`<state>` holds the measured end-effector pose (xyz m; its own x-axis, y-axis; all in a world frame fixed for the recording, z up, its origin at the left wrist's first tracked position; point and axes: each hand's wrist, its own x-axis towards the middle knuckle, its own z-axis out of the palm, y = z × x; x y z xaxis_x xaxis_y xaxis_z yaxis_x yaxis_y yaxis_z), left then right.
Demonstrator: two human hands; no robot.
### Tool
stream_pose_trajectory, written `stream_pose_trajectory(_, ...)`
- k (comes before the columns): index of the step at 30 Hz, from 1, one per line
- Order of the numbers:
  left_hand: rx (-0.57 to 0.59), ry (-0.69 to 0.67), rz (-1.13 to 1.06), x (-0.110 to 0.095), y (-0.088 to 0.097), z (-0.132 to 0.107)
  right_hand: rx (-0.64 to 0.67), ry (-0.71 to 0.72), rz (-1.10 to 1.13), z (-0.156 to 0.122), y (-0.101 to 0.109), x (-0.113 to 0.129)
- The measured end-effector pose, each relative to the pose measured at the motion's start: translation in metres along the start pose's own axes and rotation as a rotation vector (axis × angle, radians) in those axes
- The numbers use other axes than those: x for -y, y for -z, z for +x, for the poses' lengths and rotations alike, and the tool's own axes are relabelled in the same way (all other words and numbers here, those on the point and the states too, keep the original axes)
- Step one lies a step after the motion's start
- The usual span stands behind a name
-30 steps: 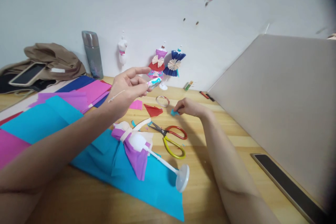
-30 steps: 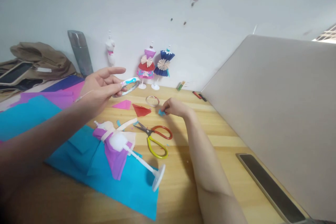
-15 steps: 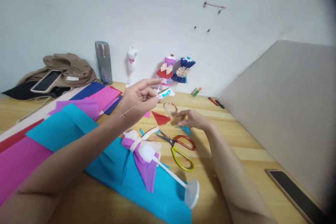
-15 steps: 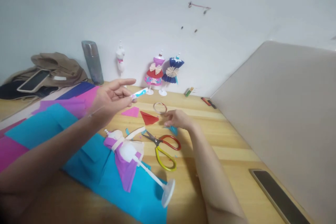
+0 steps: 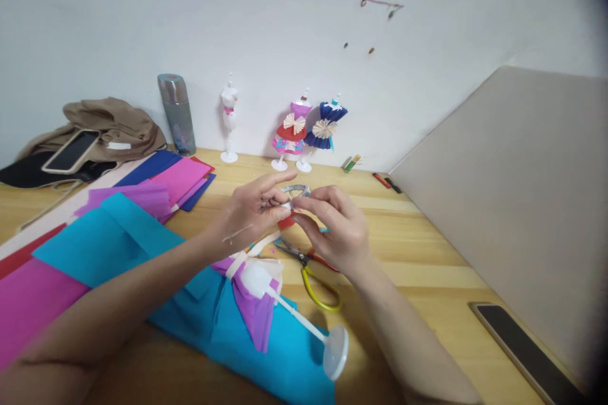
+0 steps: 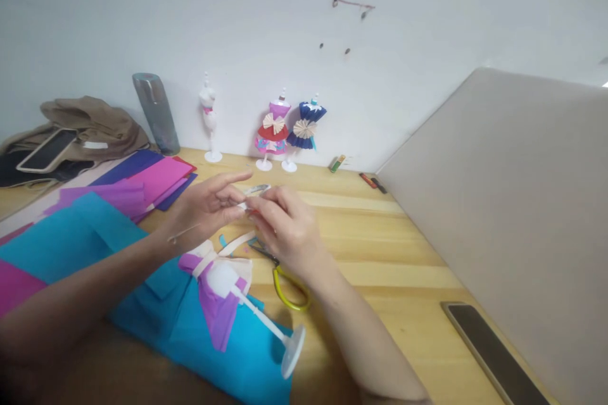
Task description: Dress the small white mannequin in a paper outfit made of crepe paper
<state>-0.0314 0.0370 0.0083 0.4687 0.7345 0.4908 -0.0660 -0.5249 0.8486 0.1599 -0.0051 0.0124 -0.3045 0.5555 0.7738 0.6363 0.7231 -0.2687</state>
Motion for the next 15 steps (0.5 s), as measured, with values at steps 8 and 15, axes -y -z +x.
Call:
stream_pose_trajectory(8,-0.077,-0.060,0.376,-0.012,0.000,-0.004,-0.239,-0.196,0.136,-0.002,0.003,-0.010)
stream_pose_trajectory(15,-0.126,-0.193,0.445,-0.017,0.002,-0.004,-0.289,-0.753,0.816,0.003,-0.002,-0.028)
